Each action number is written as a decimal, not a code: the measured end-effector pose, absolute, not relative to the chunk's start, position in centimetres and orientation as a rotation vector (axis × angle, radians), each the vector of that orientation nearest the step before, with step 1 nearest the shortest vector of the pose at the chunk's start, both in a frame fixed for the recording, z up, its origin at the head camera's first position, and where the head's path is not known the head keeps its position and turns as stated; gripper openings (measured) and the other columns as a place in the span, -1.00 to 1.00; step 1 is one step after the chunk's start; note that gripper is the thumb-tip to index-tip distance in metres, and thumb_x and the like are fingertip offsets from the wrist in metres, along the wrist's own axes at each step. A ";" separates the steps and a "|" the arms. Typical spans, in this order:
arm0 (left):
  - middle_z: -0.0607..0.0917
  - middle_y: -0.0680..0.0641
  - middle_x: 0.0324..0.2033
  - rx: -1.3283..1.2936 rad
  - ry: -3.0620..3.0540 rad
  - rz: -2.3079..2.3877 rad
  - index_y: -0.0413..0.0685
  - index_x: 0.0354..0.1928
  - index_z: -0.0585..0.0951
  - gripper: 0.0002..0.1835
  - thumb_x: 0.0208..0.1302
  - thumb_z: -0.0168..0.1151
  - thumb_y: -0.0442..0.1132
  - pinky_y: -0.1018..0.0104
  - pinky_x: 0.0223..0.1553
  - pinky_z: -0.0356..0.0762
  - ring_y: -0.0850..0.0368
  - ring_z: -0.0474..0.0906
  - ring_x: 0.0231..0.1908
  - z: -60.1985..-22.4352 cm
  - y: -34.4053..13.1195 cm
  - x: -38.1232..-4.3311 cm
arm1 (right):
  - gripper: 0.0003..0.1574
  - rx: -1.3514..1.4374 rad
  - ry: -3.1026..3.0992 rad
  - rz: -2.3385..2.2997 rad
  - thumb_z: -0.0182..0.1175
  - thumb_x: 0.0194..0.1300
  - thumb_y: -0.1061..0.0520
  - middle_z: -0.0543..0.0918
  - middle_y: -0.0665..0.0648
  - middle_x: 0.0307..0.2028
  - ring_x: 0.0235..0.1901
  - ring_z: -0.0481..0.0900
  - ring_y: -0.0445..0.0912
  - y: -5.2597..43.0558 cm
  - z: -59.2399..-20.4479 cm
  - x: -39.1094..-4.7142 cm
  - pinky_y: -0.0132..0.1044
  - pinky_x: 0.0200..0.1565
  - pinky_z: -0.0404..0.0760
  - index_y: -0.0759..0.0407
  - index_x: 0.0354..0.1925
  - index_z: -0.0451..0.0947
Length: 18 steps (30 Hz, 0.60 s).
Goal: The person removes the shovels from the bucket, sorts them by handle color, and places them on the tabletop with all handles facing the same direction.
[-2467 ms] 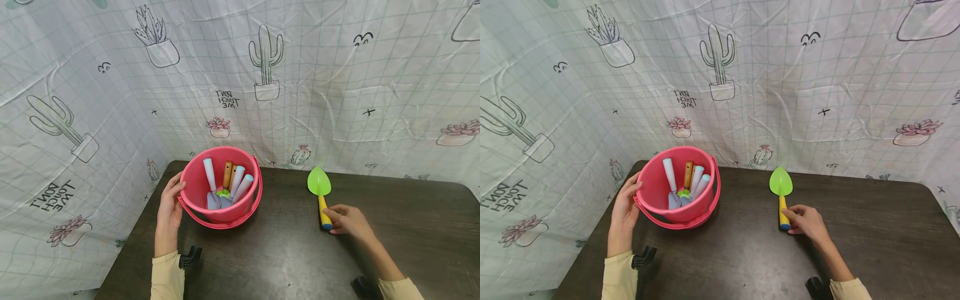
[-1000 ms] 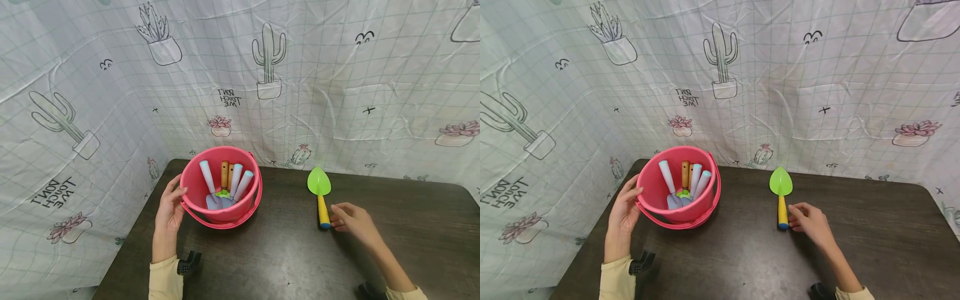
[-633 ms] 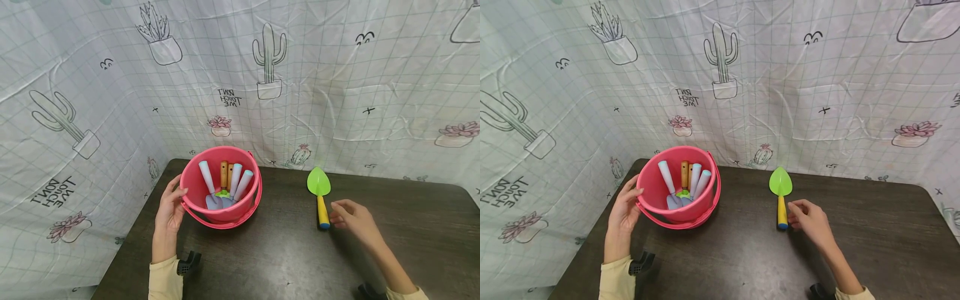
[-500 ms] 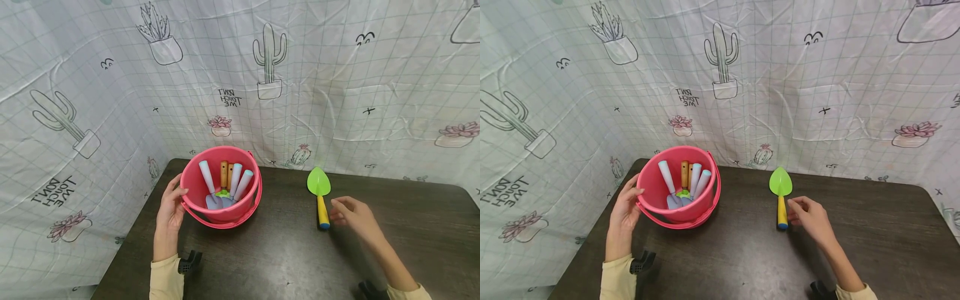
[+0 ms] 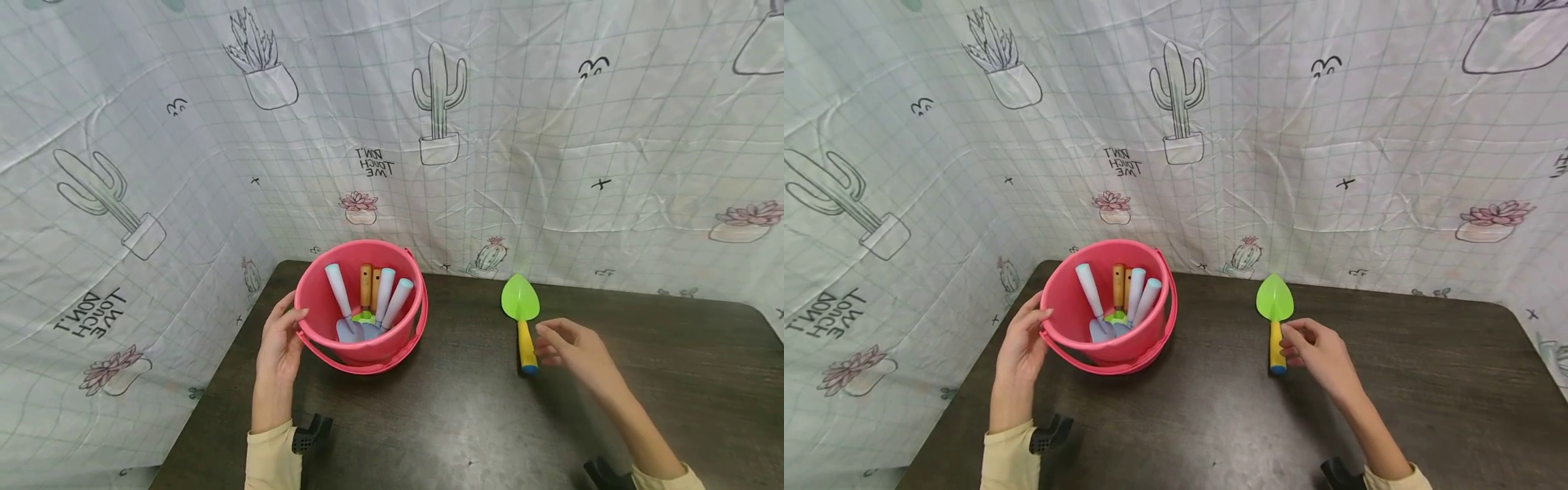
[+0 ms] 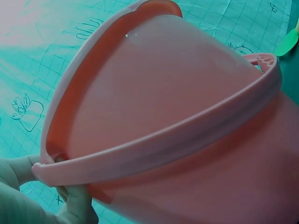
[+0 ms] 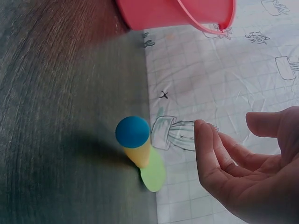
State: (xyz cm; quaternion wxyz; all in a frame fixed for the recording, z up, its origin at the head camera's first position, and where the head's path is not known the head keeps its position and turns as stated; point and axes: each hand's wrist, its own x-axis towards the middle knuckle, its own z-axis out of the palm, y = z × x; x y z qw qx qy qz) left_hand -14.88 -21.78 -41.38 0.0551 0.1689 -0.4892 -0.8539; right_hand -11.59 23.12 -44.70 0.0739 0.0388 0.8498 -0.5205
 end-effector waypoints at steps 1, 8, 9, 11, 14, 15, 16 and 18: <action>0.60 -0.08 0.06 0.520 -1.487 -2.590 -0.18 0.36 0.39 -0.51 0.43 0.11 -0.50 0.23 0.10 0.61 0.10 0.69 -0.07 -41.4 -21.8 -14.8 | -0.27 0.112 2.553 -1.558 0.07 0.61 -0.14 0.71 0.34 -0.08 -0.20 0.75 0.00 23.1 -44.6 -11.6 -0.24 -0.18 0.76 0.53 0.26 0.39; 0.67 -0.07 -0.06 0.514 -1.544 -2.532 -0.23 0.36 0.35 -0.51 0.44 0.14 -0.47 0.25 0.03 0.65 0.15 0.72 -0.16 -41.3 -21.6 -14.5 | -0.28 0.095 2.538 -1.594 0.09 0.60 -0.15 0.72 0.34 -0.08 -0.21 0.76 -0.03 22.7 -43.9 -11.7 -0.23 -0.17 0.77 0.51 0.25 0.41; 0.69 -0.07 -0.08 0.512 -1.551 -2.521 -0.24 0.36 0.35 -0.51 0.43 0.14 -0.47 0.25 0.03 0.65 0.14 0.72 -0.17 -41.3 -21.5 -14.5 | -0.29 0.091 2.537 -1.601 0.09 0.60 -0.14 0.72 0.34 -0.08 -0.21 0.77 -0.04 22.7 -43.7 -11.7 -0.22 -0.17 0.77 0.51 0.25 0.42; 0.70 -0.07 -0.11 0.503 -1.565 -2.505 -0.25 0.36 0.33 -0.50 0.42 0.15 -0.48 0.24 0.04 0.66 0.14 0.72 -0.17 -41.3 -21.5 -14.4 | -0.31 0.083 2.536 -1.617 0.10 0.60 -0.13 0.72 0.33 -0.08 -0.21 0.77 -0.05 22.5 -43.6 -11.7 -0.22 -0.17 0.77 0.50 0.24 0.43; 0.71 -0.07 -0.12 0.495 -1.575 -2.493 -0.26 0.34 0.34 -0.50 0.41 0.16 -0.48 0.26 0.02 0.67 0.13 0.71 -0.17 -41.3 -21.5 -14.2 | -0.32 0.063 2.538 -1.631 0.10 0.60 -0.12 0.72 0.31 -0.10 -0.22 0.76 -0.07 22.4 -43.3 -11.7 -0.21 -0.18 0.77 0.49 0.23 0.43; 0.72 -0.07 -0.13 0.489 -1.575 -2.494 -0.26 0.33 0.34 -0.51 0.40 0.16 -0.48 0.30 -0.02 0.69 0.14 0.70 -0.18 -41.3 -21.5 -14.2 | -0.33 0.057 2.537 -1.636 0.10 0.60 -0.11 0.72 0.31 -0.10 -0.22 0.76 -0.07 22.4 -43.3 -11.6 -0.20 -0.19 0.77 0.49 0.24 0.43; 0.71 -0.08 -0.14 0.481 -1.571 -2.497 -0.27 0.33 0.35 -0.51 0.40 0.16 -0.49 0.33 -0.06 0.71 0.15 0.70 -0.19 -41.3 -21.6 -14.1 | -0.33 0.050 2.536 -1.642 0.10 0.60 -0.11 0.72 0.30 -0.11 -0.22 0.76 -0.06 22.4 -43.2 -11.6 -0.20 -0.19 0.77 0.49 0.24 0.43; 0.71 -0.09 -0.15 0.466 -1.562 -2.503 -0.28 0.31 0.36 -0.53 0.39 0.16 -0.51 0.40 -0.16 0.72 0.17 0.70 -0.23 -41.3 -21.6 -14.1 | -0.34 0.038 2.536 -1.645 0.10 0.60 -0.10 0.72 0.29 -0.11 -0.22 0.76 -0.07 22.4 -43.1 -11.7 -0.18 -0.19 0.77 0.49 0.24 0.44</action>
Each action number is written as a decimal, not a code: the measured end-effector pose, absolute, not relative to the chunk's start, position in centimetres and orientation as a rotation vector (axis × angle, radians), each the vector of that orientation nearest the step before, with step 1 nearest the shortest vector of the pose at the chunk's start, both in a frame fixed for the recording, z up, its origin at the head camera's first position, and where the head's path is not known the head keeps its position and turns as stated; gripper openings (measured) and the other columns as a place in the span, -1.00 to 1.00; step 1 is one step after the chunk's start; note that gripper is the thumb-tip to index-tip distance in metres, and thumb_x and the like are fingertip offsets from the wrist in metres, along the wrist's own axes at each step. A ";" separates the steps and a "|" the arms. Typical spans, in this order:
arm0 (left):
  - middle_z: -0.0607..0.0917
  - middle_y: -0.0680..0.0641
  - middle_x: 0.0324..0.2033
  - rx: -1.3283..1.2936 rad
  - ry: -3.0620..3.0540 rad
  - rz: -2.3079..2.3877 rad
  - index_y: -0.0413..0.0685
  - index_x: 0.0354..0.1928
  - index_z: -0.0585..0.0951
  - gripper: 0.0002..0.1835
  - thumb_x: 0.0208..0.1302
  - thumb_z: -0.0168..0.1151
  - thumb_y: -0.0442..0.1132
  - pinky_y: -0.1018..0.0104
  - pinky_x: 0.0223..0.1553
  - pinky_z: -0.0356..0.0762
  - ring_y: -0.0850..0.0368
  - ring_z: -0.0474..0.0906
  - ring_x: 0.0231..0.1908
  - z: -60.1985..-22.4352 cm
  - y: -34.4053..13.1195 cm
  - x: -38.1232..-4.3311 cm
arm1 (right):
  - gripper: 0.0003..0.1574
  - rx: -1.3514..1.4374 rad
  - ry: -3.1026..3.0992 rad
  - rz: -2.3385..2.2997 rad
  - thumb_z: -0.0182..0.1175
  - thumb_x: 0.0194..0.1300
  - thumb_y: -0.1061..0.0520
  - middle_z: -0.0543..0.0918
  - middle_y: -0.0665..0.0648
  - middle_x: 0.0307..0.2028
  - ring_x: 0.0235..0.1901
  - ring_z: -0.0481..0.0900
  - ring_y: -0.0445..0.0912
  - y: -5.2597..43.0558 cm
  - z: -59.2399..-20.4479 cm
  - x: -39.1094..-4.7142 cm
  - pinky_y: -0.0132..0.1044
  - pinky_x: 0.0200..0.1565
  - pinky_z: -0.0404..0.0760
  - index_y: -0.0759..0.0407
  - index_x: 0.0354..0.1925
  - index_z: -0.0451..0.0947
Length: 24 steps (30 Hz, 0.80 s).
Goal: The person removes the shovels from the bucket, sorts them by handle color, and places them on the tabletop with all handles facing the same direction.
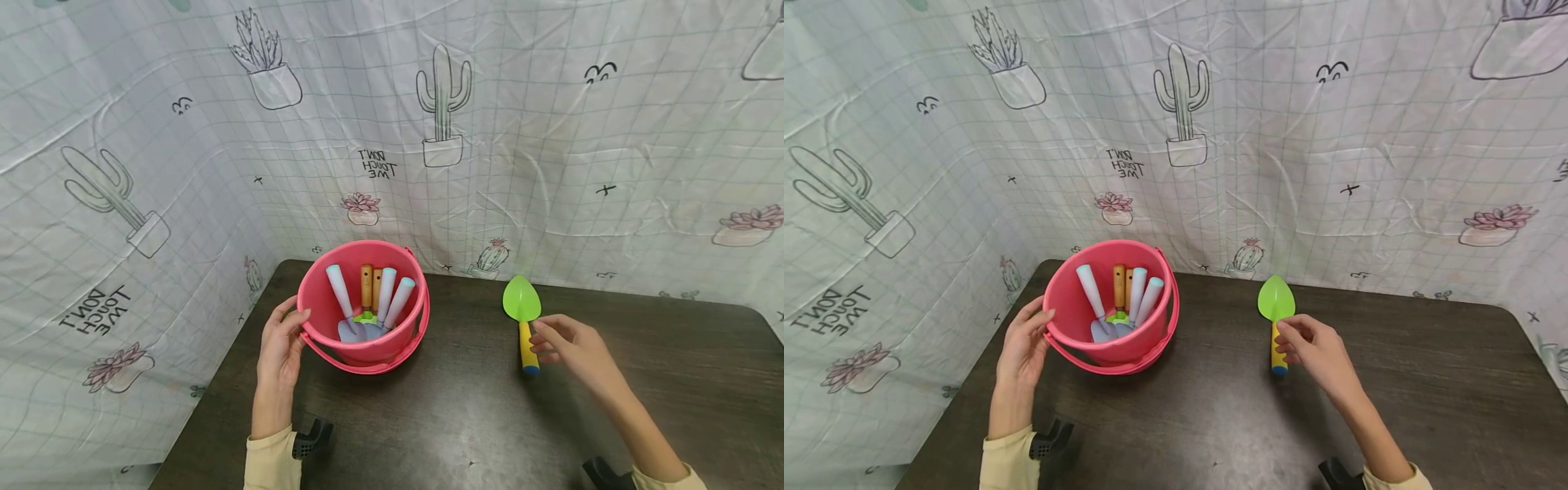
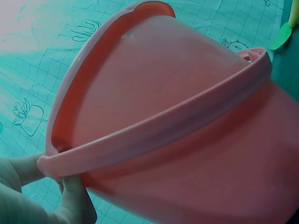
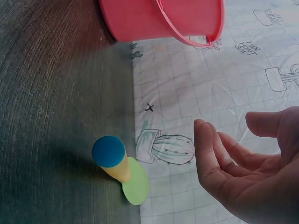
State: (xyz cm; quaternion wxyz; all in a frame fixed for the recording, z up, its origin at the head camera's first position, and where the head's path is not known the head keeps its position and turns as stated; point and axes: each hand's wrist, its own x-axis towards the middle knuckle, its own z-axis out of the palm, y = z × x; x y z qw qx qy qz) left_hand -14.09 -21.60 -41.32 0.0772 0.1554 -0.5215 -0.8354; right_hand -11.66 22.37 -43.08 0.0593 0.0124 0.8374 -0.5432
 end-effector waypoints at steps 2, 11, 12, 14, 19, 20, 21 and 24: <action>0.70 -0.10 -0.16 0.452 -1.546 -2.515 -0.30 0.29 0.37 -0.54 0.39 0.16 -0.53 0.45 -0.26 0.71 0.18 0.69 -0.28 -41.4 -21.6 -14.1 | -0.35 0.027 2.533 -1.652 0.10 0.60 -0.10 0.72 0.29 -0.11 -0.22 0.77 -0.07 22.4 -43.0 -11.7 -0.17 -0.18 0.77 0.49 0.23 0.44; 0.66 -0.15 -0.06 0.444 -1.515 -2.563 -0.30 0.31 0.33 -0.53 0.40 0.11 -0.53 0.34 -0.08 0.71 0.10 0.69 -0.14 -41.4 -21.6 -14.2 | -0.40 -0.034 2.545 -1.659 0.11 0.60 -0.06 0.72 0.28 -0.13 -0.22 0.77 -0.07 22.1 -42.2 -11.8 -0.19 -0.21 0.77 0.48 0.20 0.46; 0.63 -0.15 -0.01 0.440 -1.518 -2.568 -0.30 0.32 0.32 -0.53 0.41 0.10 -0.52 0.30 -0.01 0.70 0.08 0.68 -0.09 -41.5 -21.5 -14.3 | -0.40 -0.041 2.547 -1.657 0.11 0.60 -0.06 0.72 0.29 -0.13 -0.21 0.77 -0.06 22.0 -42.1 -11.8 -0.21 -0.22 0.77 0.47 0.20 0.46; 0.56 -0.18 0.08 0.434 -1.525 -2.577 -0.30 0.35 0.29 -0.51 0.42 0.08 -0.51 0.24 0.09 0.65 0.05 0.65 0.00 -41.5 -21.5 -14.3 | -0.41 -0.056 2.552 -1.655 0.11 0.60 -0.06 0.71 0.32 -0.12 -0.20 0.77 -0.04 21.9 -41.8 -11.8 -0.23 -0.22 0.76 0.46 0.21 0.46; 0.46 -0.21 0.18 0.441 -1.545 -2.576 -0.29 0.37 0.28 -0.50 0.43 0.05 -0.50 0.21 0.15 0.60 0.01 0.61 0.06 -41.5 -21.4 -14.4 | -0.41 -0.074 2.557 -1.652 0.10 0.61 -0.06 0.72 0.29 -0.11 -0.19 0.76 -0.06 21.7 -41.1 -11.9 -0.26 -0.21 0.76 0.45 0.22 0.46; 0.46 -0.21 0.19 0.441 -1.546 -2.576 -0.29 0.37 0.28 -0.51 0.44 0.05 -0.50 0.20 0.15 0.60 0.01 0.61 0.07 -41.5 -21.4 -14.5 | -0.41 -0.077 2.557 -1.653 0.10 0.61 -0.06 0.72 0.27 -0.12 -0.20 0.76 -0.07 21.7 -40.9 -12.0 -0.26 -0.21 0.76 0.45 0.22 0.46; 0.46 -0.20 0.19 0.438 -1.548 -2.575 -0.29 0.37 0.29 -0.51 0.44 0.05 -0.50 0.20 0.16 0.60 0.01 0.60 0.07 -41.5 -21.3 -14.5 | -0.41 -0.076 2.558 -1.657 0.10 0.61 -0.07 0.72 0.25 -0.13 -0.21 0.76 -0.09 21.7 -40.7 -12.0 -0.26 -0.20 0.76 0.45 0.22 0.45; 0.47 -0.19 0.17 0.426 -1.554 -2.568 -0.29 0.36 0.30 -0.52 0.44 0.04 -0.48 0.21 0.14 0.60 0.02 0.60 0.04 -41.6 -21.3 -14.6 | -0.39 -0.078 2.565 -1.669 0.10 0.61 -0.09 0.72 0.18 -0.16 -0.23 0.76 -0.14 21.8 -39.7 -12.3 -0.27 -0.19 0.76 0.45 0.21 0.45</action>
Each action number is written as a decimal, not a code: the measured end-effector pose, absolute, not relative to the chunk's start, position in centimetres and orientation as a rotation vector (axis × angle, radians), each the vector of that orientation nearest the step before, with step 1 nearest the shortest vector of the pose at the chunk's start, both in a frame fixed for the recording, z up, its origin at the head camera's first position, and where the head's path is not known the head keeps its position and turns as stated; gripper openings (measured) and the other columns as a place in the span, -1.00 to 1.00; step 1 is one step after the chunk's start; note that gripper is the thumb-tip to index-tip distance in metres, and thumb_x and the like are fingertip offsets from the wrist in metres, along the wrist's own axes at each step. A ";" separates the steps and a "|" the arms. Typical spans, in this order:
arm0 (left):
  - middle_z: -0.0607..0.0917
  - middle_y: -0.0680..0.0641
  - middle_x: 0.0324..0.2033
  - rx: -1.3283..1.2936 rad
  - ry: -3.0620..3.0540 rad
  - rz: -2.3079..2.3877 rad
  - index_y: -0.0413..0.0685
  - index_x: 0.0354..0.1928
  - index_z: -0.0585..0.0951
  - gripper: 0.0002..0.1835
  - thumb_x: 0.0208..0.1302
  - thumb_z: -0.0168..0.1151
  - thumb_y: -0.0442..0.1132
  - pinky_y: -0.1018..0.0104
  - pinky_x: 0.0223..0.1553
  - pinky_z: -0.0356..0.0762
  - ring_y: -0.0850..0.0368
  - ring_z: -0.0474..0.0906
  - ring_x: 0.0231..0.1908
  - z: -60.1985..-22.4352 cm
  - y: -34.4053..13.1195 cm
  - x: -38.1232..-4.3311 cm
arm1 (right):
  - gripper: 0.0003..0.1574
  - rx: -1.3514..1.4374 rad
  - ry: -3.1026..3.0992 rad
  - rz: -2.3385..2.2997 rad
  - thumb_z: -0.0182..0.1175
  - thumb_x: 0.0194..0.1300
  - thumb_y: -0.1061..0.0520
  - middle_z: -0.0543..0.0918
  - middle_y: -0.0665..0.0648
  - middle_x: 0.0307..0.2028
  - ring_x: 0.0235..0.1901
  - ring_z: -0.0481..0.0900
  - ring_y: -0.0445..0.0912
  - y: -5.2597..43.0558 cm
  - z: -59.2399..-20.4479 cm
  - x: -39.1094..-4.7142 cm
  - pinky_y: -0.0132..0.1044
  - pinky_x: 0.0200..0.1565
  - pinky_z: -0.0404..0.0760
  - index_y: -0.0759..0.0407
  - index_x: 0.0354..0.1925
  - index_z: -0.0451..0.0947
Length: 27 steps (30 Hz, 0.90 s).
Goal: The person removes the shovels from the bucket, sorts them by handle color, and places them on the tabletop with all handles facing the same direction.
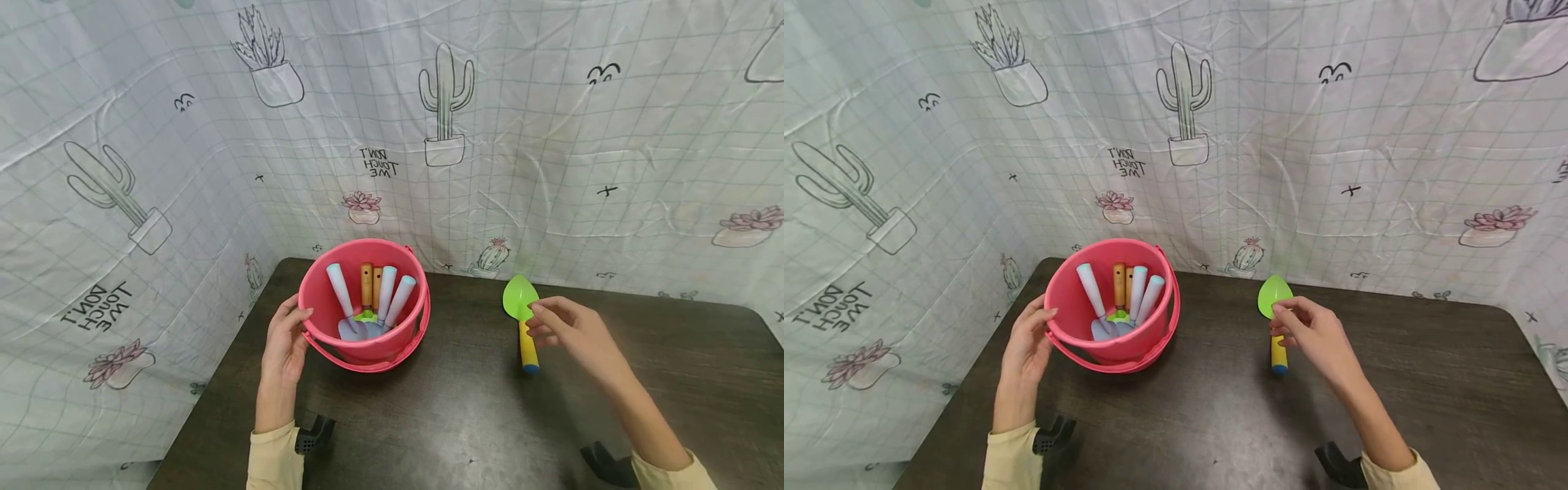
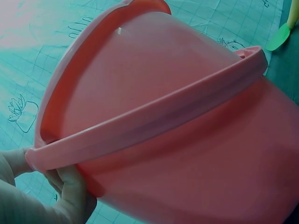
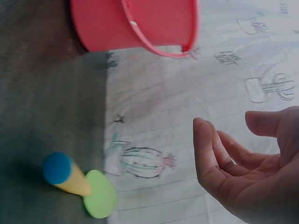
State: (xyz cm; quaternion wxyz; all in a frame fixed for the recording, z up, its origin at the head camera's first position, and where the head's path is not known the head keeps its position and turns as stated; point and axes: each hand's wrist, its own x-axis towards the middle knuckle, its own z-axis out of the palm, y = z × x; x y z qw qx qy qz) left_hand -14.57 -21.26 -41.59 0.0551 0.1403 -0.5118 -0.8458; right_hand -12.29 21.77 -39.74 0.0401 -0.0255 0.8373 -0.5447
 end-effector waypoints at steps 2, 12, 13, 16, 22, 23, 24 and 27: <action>0.48 -0.18 0.15 0.411 -1.551 -2.566 -0.30 0.35 0.31 -0.53 0.44 0.04 -0.48 0.23 0.11 0.62 0.05 0.61 0.01 -41.6 -21.2 -14.6 | -0.37 -0.083 2.560 -1.699 0.10 0.60 -0.10 0.72 0.14 -0.17 -0.24 0.75 -0.16 21.7 -39.0 -12.6 -0.28 -0.19 0.76 0.46 0.22 0.45; 0.54 -0.14 0.06 0.409 -1.569 -2.517 -0.26 0.27 0.38 -0.59 0.41 0.08 -0.47 0.34 -0.04 0.69 0.14 0.63 -0.16 -41.8 -21.6 -14.6 | -0.34 -0.123 2.486 -1.788 0.12 0.57 -0.16 0.73 0.04 -0.17 -0.19 0.73 -0.17 19.5 -35.8 -14.9 -0.31 -0.14 0.74 0.40 0.25 0.45; 0.54 -0.14 0.05 0.409 -1.577 -2.508 -0.26 0.26 0.38 -0.59 0.40 0.08 -0.47 0.36 -0.06 0.70 0.15 0.64 -0.18 -41.8 -21.6 -14.6 | -0.34 -0.130 2.481 -1.791 0.12 0.57 -0.16 0.73 0.05 -0.16 -0.19 0.73 -0.16 19.2 -35.6 -15.1 -0.31 -0.14 0.75 0.39 0.25 0.46; 0.54 -0.13 0.05 0.411 -1.599 -2.483 -0.25 0.26 0.37 -0.57 0.38 0.09 -0.47 0.40 -0.11 0.70 0.18 0.63 -0.22 -41.9 -21.7 -14.6 | -0.34 -0.147 2.460 -1.810 0.13 0.57 -0.16 0.73 0.06 -0.17 -0.20 0.74 -0.16 18.4 -35.0 -15.7 -0.30 -0.13 0.75 0.39 0.25 0.45; 0.53 -0.14 0.07 0.424 -1.624 -2.468 -0.25 0.28 0.38 -0.56 0.37 0.10 -0.47 0.42 -0.12 0.70 0.18 0.62 -0.23 -42.1 -21.4 -14.6 | -0.36 -0.170 2.426 -1.864 0.14 0.57 -0.14 0.74 0.08 -0.21 -0.22 0.74 -0.13 17.2 -34.5 -16.2 -0.27 -0.13 0.76 0.41 0.21 0.46; 0.53 -0.15 0.06 0.424 -1.624 -2.467 -0.25 0.27 0.38 -0.56 0.37 0.10 -0.47 0.42 -0.13 0.70 0.18 0.62 -0.24 -42.1 -21.4 -14.6 | -0.36 -0.170 2.424 -1.870 0.15 0.56 -0.14 0.73 0.09 -0.21 -0.23 0.74 -0.13 17.0 -34.4 -16.2 -0.27 -0.13 0.76 0.41 0.20 0.47; 0.53 -0.15 0.06 0.424 -1.626 -2.467 -0.25 0.27 0.38 -0.56 0.37 0.10 -0.47 0.43 -0.13 0.70 0.18 0.62 -0.24 -42.2 -21.3 -14.6 | -0.36 -0.167 2.423 -1.874 0.16 0.56 -0.14 0.73 0.10 -0.22 -0.24 0.74 -0.13 16.8 -34.4 -16.3 -0.27 -0.14 0.76 0.41 0.20 0.47; 0.54 -0.16 0.05 0.418 -1.625 -2.467 -0.25 0.26 0.38 -0.57 0.37 0.11 -0.46 0.44 -0.16 0.70 0.19 0.63 -0.25 -42.2 -21.3 -14.6 | -0.36 -0.160 2.420 -1.887 0.18 0.54 -0.15 0.74 0.12 -0.22 -0.26 0.75 -0.13 16.1 -34.1 -16.4 -0.26 -0.15 0.76 0.40 0.19 0.48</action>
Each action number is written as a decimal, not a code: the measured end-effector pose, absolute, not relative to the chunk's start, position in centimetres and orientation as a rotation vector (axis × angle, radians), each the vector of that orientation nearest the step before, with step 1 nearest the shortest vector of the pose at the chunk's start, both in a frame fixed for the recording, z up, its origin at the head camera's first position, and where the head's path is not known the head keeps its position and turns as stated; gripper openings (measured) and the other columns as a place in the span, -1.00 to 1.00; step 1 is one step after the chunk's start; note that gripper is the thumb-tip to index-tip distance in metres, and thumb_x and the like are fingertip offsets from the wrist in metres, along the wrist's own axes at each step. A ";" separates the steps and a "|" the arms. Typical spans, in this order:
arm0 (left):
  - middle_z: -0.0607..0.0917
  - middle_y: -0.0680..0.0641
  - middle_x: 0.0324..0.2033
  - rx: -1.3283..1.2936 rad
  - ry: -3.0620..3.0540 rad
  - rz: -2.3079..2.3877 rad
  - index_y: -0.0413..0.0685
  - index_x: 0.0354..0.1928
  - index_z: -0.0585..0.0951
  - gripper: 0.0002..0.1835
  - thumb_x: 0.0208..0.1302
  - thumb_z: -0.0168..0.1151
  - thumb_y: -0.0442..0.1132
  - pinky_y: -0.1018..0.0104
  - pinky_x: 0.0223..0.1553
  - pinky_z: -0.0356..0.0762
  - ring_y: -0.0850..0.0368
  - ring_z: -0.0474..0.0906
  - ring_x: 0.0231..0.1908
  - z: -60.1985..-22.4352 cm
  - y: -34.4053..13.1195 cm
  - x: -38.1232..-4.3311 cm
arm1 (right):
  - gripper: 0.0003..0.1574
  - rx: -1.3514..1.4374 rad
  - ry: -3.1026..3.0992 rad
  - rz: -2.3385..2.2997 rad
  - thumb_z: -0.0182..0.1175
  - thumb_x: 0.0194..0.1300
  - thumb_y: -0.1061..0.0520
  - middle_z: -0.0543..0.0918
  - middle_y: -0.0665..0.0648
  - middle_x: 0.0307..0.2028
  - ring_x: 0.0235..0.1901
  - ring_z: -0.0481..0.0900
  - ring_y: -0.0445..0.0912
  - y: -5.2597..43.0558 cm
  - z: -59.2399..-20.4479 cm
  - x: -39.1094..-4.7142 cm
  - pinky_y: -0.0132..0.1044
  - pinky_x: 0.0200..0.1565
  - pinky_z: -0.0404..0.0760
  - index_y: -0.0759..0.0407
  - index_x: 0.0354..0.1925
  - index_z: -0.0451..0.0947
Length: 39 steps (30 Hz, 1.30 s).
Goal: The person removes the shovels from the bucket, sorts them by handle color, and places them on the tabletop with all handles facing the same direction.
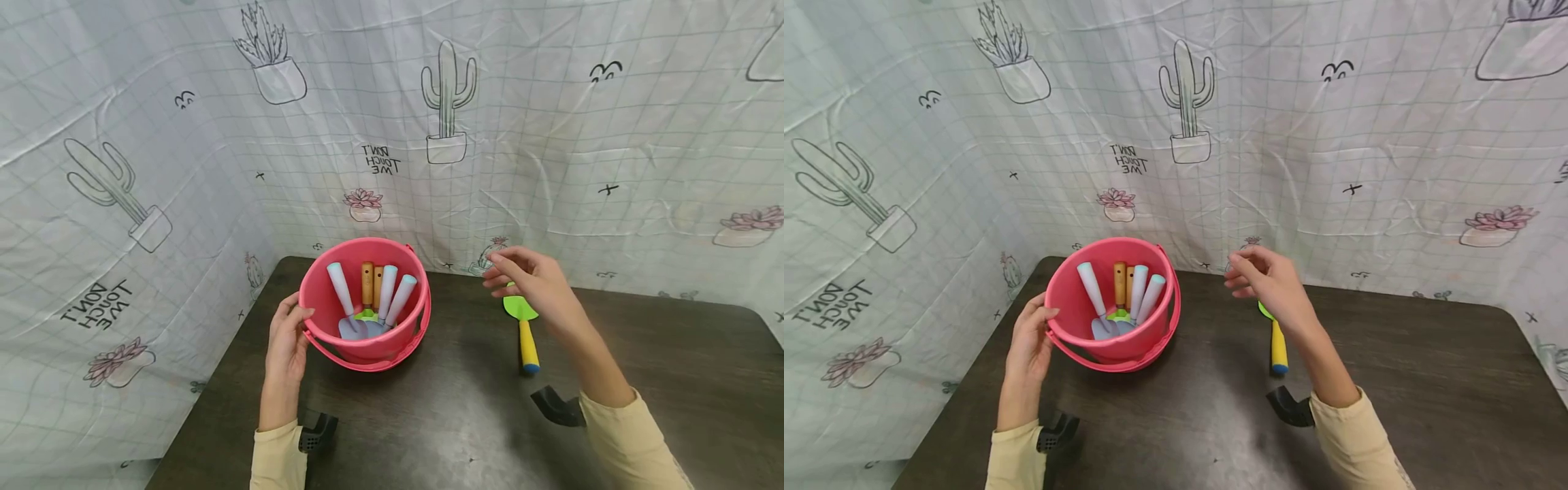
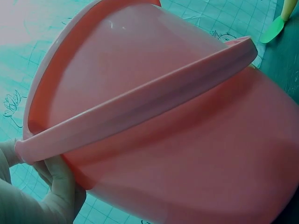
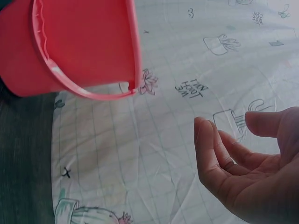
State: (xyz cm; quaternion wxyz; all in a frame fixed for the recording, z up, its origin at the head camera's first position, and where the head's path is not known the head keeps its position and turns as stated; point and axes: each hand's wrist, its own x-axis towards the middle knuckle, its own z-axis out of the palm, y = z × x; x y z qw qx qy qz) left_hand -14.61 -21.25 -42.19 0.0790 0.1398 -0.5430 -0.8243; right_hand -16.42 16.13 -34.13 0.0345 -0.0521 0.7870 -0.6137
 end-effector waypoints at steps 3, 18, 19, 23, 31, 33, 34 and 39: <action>0.54 -0.16 0.05 0.411 -1.623 -2.459 -0.25 0.25 0.39 -0.58 0.38 0.11 -0.46 0.46 -0.18 0.70 0.19 0.64 -0.25 -42.2 -21.3 -14.6 | -0.36 -0.197 2.398 -1.903 0.17 0.55 -0.12 0.74 0.10 -0.22 -0.26 0.76 -0.14 15.3 -33.9 -16.6 -0.22 -0.13 0.77 0.42 0.20 0.47; 0.59 -0.17 0.06 0.380 -1.669 -2.405 -0.26 0.27 0.38 -0.55 0.36 0.12 -0.45 0.41 -0.13 0.70 0.16 0.64 -0.19 -42.7 -21.3 -14.6 | -0.48 -0.307 2.242 -2.012 0.17 0.55 0.06 0.74 0.23 -0.17 -0.23 0.78 -0.06 10.5 -34.0 -17.6 -0.15 -0.08 0.76 0.49 0.19 0.48; 0.59 -0.17 0.06 0.381 -1.667 -2.408 -0.26 0.27 0.38 -0.55 0.36 0.12 -0.46 0.42 -0.13 0.70 0.16 0.64 -0.19 -42.7 -21.3 -14.7 | -0.48 -0.308 2.235 -2.015 0.18 0.55 0.06 0.74 0.26 -0.16 -0.23 0.78 -0.06 10.2 -34.0 -17.7 -0.15 -0.08 0.76 0.49 0.19 0.48; 0.60 -0.20 0.08 0.387 -1.658 -2.417 -0.27 0.29 0.37 -0.54 0.36 0.11 -0.46 0.44 -0.16 0.70 0.17 0.65 -0.20 -42.7 -21.3 -14.7 | -0.51 -0.308 2.206 -2.023 0.16 0.55 0.10 0.71 0.41 -0.08 -0.19 0.78 0.01 9.0 -34.1 -18.2 -0.15 -0.06 0.76 0.50 0.18 0.48; 0.52 -0.23 0.17 0.374 -1.597 -2.504 -0.30 0.36 0.32 -0.47 0.36 0.11 -0.49 0.30 -0.02 0.68 0.08 0.67 -0.07 -42.6 -21.5 -14.5 | -0.52 -0.339 2.180 -2.017 0.13 0.57 0.13 0.72 0.38 -0.10 -0.12 0.76 0.13 7.0 -34.4 -18.9 -0.11 -0.01 0.75 0.53 0.20 0.46; 0.51 -0.23 0.18 0.370 -1.589 -2.528 -0.29 0.38 0.30 -0.44 0.36 0.12 -0.50 0.24 0.00 0.68 0.06 0.69 -0.08 -42.6 -21.6 -14.5 | -0.51 -0.338 2.172 -2.011 0.13 0.57 0.12 0.71 0.40 -0.07 -0.08 0.74 0.19 6.6 -34.6 -18.9 -0.08 0.03 0.73 0.51 0.20 0.46; 0.50 -0.24 0.19 0.369 -1.585 -2.540 -0.29 0.39 0.29 -0.43 0.35 0.12 -0.50 0.22 0.01 0.67 0.06 0.70 -0.09 -42.5 -21.6 -14.4 | -0.52 -0.333 2.170 -2.011 0.14 0.56 0.11 0.70 0.43 -0.05 -0.05 0.73 0.23 6.4 -34.6 -19.0 -0.05 0.04 0.72 0.50 0.20 0.47; 0.50 -0.28 0.20 0.354 -1.571 -2.584 -0.27 0.40 0.26 -0.42 0.35 0.11 -0.50 0.26 -0.08 0.71 0.13 0.74 -0.23 -42.5 -21.6 -14.2 | -0.54 -0.318 2.159 -2.013 0.15 0.55 0.12 0.66 0.50 0.00 -0.02 0.72 0.25 5.3 -35.1 -19.3 0.00 0.07 0.70 0.48 0.18 0.48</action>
